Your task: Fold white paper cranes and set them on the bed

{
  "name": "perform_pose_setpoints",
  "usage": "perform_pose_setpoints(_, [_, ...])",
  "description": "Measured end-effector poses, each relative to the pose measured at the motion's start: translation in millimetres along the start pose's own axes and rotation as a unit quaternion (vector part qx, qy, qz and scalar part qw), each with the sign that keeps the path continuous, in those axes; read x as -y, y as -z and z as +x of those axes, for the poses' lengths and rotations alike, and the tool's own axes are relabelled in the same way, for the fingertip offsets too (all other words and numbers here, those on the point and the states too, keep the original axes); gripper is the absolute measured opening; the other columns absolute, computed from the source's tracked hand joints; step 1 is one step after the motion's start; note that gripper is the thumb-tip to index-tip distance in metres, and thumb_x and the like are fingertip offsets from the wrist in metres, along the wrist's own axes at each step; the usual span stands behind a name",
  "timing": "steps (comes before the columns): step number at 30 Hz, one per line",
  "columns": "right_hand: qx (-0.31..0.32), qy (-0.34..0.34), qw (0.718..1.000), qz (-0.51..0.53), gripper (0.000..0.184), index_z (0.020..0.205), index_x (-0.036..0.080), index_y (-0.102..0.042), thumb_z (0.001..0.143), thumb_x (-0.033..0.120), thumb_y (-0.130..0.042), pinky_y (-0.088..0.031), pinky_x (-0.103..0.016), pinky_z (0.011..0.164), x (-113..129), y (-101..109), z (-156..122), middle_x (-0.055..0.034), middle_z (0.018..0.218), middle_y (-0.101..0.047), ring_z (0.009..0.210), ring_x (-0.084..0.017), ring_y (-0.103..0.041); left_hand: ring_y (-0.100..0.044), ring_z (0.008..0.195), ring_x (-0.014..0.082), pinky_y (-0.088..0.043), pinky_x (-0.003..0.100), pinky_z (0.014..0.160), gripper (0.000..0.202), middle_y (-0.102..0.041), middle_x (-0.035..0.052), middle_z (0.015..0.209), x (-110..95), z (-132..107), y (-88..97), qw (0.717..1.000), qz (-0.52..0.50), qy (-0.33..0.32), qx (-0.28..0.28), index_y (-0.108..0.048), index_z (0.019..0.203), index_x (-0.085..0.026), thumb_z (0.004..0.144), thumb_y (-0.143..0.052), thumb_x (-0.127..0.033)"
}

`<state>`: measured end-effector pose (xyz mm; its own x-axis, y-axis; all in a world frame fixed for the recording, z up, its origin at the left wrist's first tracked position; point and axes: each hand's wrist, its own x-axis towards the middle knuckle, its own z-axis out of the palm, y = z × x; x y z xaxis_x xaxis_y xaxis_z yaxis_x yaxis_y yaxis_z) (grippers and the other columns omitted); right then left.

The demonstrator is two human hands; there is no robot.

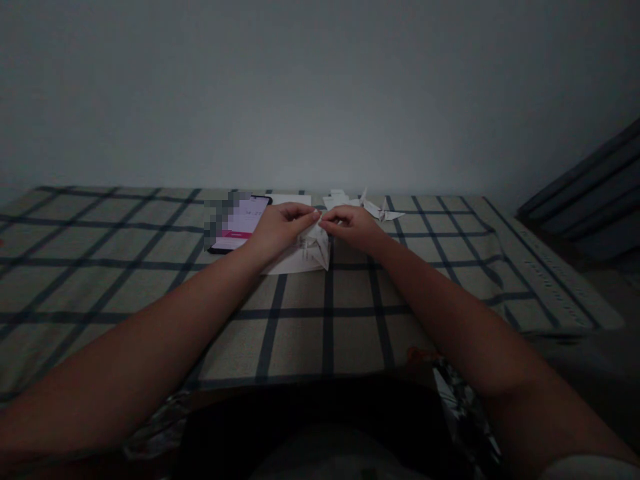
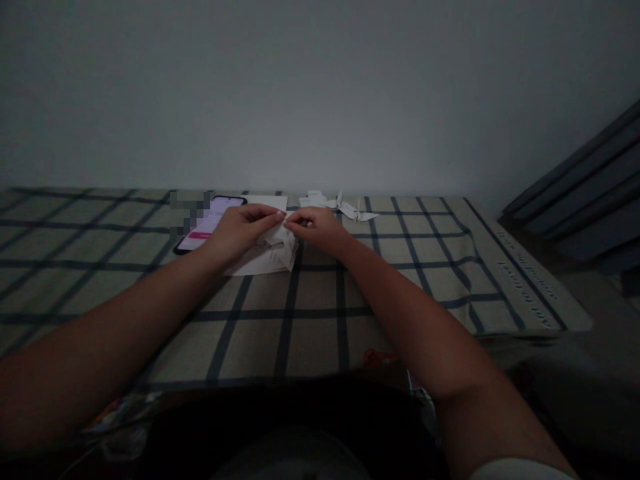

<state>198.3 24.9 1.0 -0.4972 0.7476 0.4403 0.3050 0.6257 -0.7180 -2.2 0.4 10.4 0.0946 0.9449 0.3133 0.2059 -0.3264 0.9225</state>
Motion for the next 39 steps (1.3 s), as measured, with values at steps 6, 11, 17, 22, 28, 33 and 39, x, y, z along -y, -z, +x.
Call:
perform_pose_setpoints(6, [0.003, 0.0, 1.0, -0.005, 0.031, 0.086, 0.016, -0.074, 0.089, 0.045, -0.063, -0.044, -0.028, 0.072, 3.2, -0.2, -0.7, -0.0036, 0.082, -0.072, 0.077, -0.015, -0.06, -0.069, 0.083, 0.0194, -0.053, 0.033, 0.083, 0.029, -0.078, 0.0066, 0.088, 0.0, -0.8, 0.4, 1.0, 0.01, -0.01, -0.006, -0.08, 0.084, -0.019, 0.074, -0.081, -0.046])
perform_pose_setpoints(11, [0.011, 0.004, 1.0, -0.013, 0.032, 0.088, 0.015, -0.074, 0.09, 0.045, -0.062, -0.044, -0.029, 0.073, 4.4, 0.5, -1.1, -0.0045, 0.084, -0.073, 0.078, -0.015, -0.061, -0.068, 0.08, 0.0186, -0.052, 0.032, 0.079, 0.028, -0.078, 0.0062, 0.085, 0.3, -1.5, -0.2, 1.0, 0.002, -0.002, -0.014, -0.08, 0.083, -0.019, 0.073, -0.082, -0.044])
perform_pose_setpoints(17, [0.005, 0.017, 1.0, -0.022, 0.031, 0.089, 0.015, -0.074, 0.09, 0.044, -0.061, -0.045, -0.029, 0.074, 6.1, 0.4, -1.5, -0.0048, 0.085, -0.074, 0.08, -0.016, -0.062, -0.065, 0.075, 0.0177, -0.05, 0.03, 0.074, 0.03, -0.077, 0.006, 0.083, -3.5, -3.4, -0.6, 1.0, -0.006, 0.009, -0.016, -0.079, 0.08, -0.018, 0.07, -0.083, -0.046])
perform_pose_setpoints(22, [0.003, 0.019, 1.0, -0.017, 0.03, 0.087, 0.016, -0.074, 0.089, 0.043, -0.061, -0.044, -0.029, 0.073, 7.0, -0.4, -1.7, -0.0044, 0.085, -0.073, 0.078, -0.016, -0.06, -0.066, 0.078, 0.0188, -0.051, 0.031, 0.074, 0.031, -0.077, 0.0066, 0.083, -5.9, -3.8, -1.0, 1.0, -0.015, 0.01, -0.022, -0.079, 0.08, -0.018, 0.072, -0.082, -0.048])
perform_pose_setpoints(28, [0.007, 0.021, 0.999, -0.027, 0.029, 0.086, 0.016, -0.072, 0.09, 0.042, -0.06, -0.043, -0.029, 0.072, 6.8, -0.7, -1.0, -0.0039, 0.082, -0.071, 0.077, -0.015, -0.058, -0.068, 0.083, 0.02, -0.051, 0.031, 0.077, 0.032, -0.078, 0.0068, 0.087, -5.7, -2.7, 0.7, 1.0, 0.006, 0.001, -0.015, -0.08, 0.083, -0.019, 0.073, -0.081, -0.049])
perform_pose_setpoints(33, [-0.007, 0.014, 1.0, -0.02, 0.031, 0.089, 0.016, -0.074, 0.09, 0.045, -0.062, -0.044, -0.03, 0.076, 3.7, 1.5, 0.9, -0.0044, 0.085, -0.073, 0.08, -0.016, -0.06, -0.066, 0.079, 0.0188, -0.05, 0.03, 0.074, 0.034, -0.078, 0.007, 0.086, -8.6, -5.0, 2.2, 0.999, 0.035, -0.014, 0.004, -0.08, 0.085, -0.018, 0.075, -0.08, -0.05])
perform_pose_setpoints(39, [-0.006, 0.011, 1.0, -0.029, 0.027, 0.086, 0.017, -0.073, 0.088, 0.043, -0.066, -0.044, -0.03, 0.076, 1.2, 1.0, 0.4, -0.004, 0.084, -0.071, 0.082, -0.017, -0.06, -0.064, 0.078, 0.0174, -0.048, 0.028, 0.072, 0.029, -0.076, 0.005, 0.086, -5.9, -1.3, 4.1, 0.995, 0.082, -0.048, -0.02, -0.078, 0.083, -0.019, 0.079, -0.075, -0.047])
